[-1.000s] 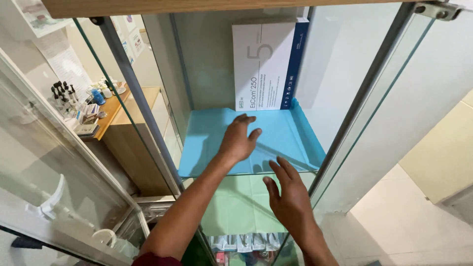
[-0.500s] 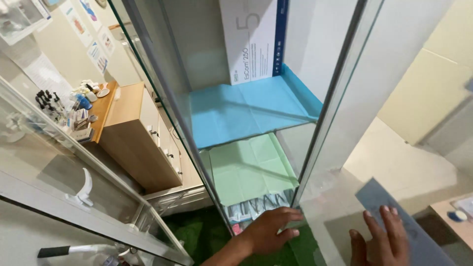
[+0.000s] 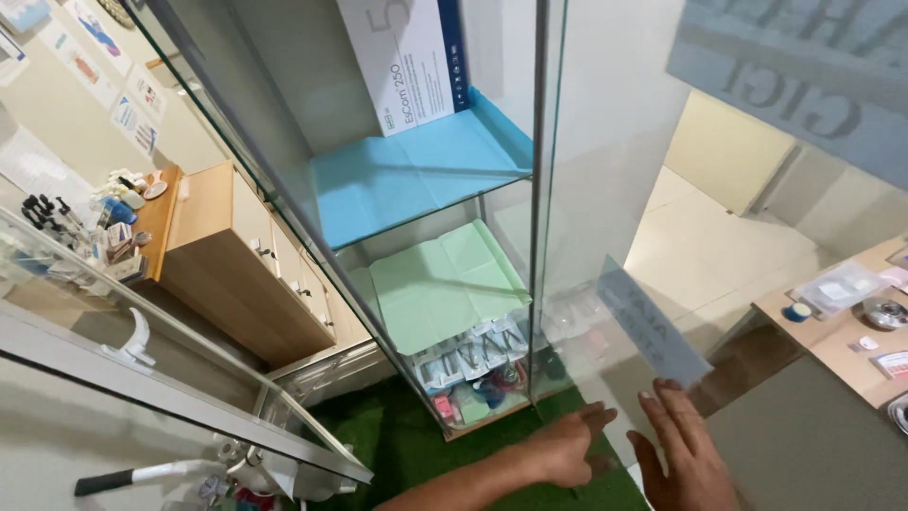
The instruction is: Checking dental supply boxes and placing them into a glass storage cabinet labeled for dental materials.
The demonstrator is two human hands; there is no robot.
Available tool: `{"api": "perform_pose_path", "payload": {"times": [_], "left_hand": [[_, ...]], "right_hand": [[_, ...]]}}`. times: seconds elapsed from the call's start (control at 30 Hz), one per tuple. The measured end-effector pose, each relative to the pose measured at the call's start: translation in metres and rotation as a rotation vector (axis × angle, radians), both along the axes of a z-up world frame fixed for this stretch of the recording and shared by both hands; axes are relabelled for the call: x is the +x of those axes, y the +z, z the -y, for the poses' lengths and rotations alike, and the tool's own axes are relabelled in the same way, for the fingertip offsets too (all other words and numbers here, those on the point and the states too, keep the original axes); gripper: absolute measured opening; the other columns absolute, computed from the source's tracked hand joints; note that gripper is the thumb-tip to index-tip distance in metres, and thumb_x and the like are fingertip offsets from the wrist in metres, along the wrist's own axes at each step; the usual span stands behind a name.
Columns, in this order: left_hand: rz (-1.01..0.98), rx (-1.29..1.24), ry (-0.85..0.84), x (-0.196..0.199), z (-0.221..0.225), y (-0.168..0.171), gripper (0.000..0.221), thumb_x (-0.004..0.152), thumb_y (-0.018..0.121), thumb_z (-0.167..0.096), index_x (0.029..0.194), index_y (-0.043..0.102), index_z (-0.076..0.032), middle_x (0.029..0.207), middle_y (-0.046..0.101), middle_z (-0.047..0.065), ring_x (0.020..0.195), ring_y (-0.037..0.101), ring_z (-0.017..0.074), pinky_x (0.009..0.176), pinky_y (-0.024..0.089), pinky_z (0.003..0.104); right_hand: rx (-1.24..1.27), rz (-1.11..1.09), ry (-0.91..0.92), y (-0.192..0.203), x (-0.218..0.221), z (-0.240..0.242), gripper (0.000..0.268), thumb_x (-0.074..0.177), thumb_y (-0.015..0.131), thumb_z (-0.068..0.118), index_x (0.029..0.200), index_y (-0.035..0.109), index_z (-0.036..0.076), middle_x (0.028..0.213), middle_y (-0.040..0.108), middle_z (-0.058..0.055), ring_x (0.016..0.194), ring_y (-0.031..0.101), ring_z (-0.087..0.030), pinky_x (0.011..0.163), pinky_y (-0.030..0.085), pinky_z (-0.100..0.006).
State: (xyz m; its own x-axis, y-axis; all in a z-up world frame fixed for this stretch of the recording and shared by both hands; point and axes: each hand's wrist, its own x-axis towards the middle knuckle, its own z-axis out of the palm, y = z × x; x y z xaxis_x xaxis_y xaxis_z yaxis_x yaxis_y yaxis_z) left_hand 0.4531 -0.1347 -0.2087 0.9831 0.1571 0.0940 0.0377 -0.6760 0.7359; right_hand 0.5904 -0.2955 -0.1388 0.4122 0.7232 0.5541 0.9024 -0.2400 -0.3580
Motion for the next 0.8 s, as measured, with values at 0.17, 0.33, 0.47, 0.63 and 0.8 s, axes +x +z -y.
{"api": "perform_pose_path", "payload": {"times": [0.17, 0.33, 0.47, 0.63, 0.8], "left_hand": [[-0.228, -0.034, 0.123, 0.028, 0.036, -0.048, 0.092, 0.089, 0.073, -0.038, 0.161, 0.031, 0.001, 0.164, 0.033, 0.027, 0.149, 0.035, 0.0416, 0.12, 0.033, 0.043], [-0.39, -0.029, 0.286, 0.06, 0.074, -0.099, 0.102, 0.088, 0.078, -0.035, 0.158, 0.019, 0.008, 0.161, 0.031, 0.031, 0.149, 0.033, 0.0417, 0.123, 0.03, 0.043], [-0.227, -0.102, 0.527, 0.074, 0.106, -0.098, 0.104, 0.074, 0.081, -0.034, 0.153, 0.027, 0.005, 0.153, 0.045, 0.027, 0.14, 0.046, 0.0395, 0.118, 0.037, 0.041], [-0.539, 0.002, 0.747, 0.063, 0.104, -0.197, 0.113, 0.079, 0.083, -0.045, 0.151, 0.017, 0.013, 0.148, 0.046, 0.034, 0.136, 0.052, 0.0428, 0.114, 0.043, 0.044], [-0.779, -0.129, 0.952, 0.068, 0.108, -0.208, 0.115, 0.079, 0.08, -0.045, 0.157, 0.013, 0.007, 0.141, 0.062, 0.029, 0.132, 0.06, 0.0426, 0.115, 0.045, 0.045]], "right_hand": [[-0.093, -0.321, 0.294, -0.061, 0.045, 0.042, 0.054, 0.079, 0.078, 0.014, 0.132, 0.068, 0.016, 0.137, 0.063, -0.012, 0.131, 0.058, -0.029, 0.101, 0.052, -0.045], [-0.226, -0.391, 0.295, -0.105, 0.105, 0.123, 0.047, 0.084, 0.076, 0.022, 0.131, 0.07, 0.019, 0.131, 0.07, -0.01, 0.117, 0.069, -0.028, 0.095, 0.056, -0.041], [-0.482, -0.568, 0.193, -0.072, 0.137, 0.204, 0.039, 0.095, 0.065, 0.027, 0.133, 0.067, 0.016, 0.128, 0.07, -0.009, 0.111, 0.07, -0.028, 0.097, 0.054, -0.042], [-0.361, -0.62, 0.04, -0.031, 0.191, 0.274, 0.036, 0.096, 0.063, 0.029, 0.124, 0.067, 0.008, 0.116, 0.074, -0.014, 0.101, 0.071, -0.034, 0.089, 0.056, -0.045], [-0.242, -0.656, -0.042, -0.041, 0.221, 0.3, 0.035, 0.096, 0.064, 0.027, 0.123, 0.068, 0.006, 0.116, 0.073, -0.017, 0.105, 0.069, -0.037, 0.091, 0.054, -0.046]]}}
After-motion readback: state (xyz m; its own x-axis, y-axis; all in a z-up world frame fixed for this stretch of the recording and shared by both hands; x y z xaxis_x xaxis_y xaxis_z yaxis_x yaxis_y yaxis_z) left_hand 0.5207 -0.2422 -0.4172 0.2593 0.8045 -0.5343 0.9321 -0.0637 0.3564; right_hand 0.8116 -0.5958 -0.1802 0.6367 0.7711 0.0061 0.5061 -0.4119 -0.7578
